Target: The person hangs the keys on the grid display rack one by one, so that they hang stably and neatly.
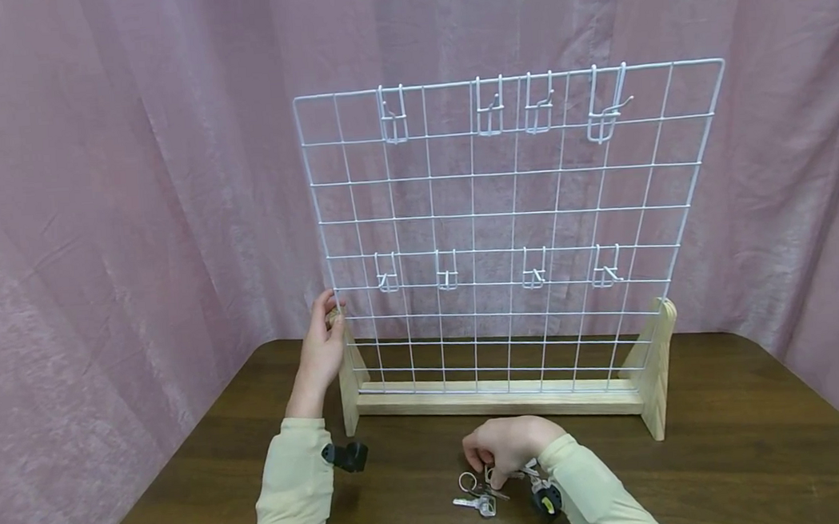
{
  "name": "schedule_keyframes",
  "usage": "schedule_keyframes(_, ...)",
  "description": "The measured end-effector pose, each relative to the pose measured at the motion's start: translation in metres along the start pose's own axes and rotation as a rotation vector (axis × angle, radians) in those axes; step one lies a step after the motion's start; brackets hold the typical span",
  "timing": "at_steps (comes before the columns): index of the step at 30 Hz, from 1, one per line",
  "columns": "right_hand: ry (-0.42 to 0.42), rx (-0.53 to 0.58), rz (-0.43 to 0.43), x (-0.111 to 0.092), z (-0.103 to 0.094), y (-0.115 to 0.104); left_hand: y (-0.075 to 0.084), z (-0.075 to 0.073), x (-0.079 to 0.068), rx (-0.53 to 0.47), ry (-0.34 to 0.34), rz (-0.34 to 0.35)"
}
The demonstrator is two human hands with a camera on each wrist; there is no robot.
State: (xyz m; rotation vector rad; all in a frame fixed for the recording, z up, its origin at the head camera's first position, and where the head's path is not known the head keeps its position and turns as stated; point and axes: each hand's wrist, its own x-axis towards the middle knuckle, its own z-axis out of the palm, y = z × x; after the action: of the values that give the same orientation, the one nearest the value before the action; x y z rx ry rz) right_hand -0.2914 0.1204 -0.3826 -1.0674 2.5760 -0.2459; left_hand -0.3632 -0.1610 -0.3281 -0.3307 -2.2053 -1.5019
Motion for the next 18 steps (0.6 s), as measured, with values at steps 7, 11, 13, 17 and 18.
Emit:
schedule_keyframes(7,-0.025,-0.032,-0.017,-0.0007,-0.0008,0.0006,-0.0009,0.0000,0.0001,0.002,-0.011,-0.009)
schedule_keyframes(11,-0.013,-0.036,-0.035,-0.0027,-0.0027,-0.0005,-0.0003,-0.0002,-0.0006,-0.003,-0.010,-0.006)
schedule_keyframes(13,-0.006,-0.033,-0.040,-0.0040,-0.0041,-0.0010,0.0005,-0.0002,-0.0006,-0.004,-0.009,-0.005)
schedule_keyframes(17,0.011,-0.036,-0.057,-0.0059,-0.0070,-0.0013,0.0012,-0.0002,-0.0004,0.001,-0.009,-0.005)
schedule_keyframes(18,0.020,-0.041,-0.065,-0.0062,-0.0078,-0.0010,0.0011,-0.0001,-0.0001,0.004,-0.011,-0.006)
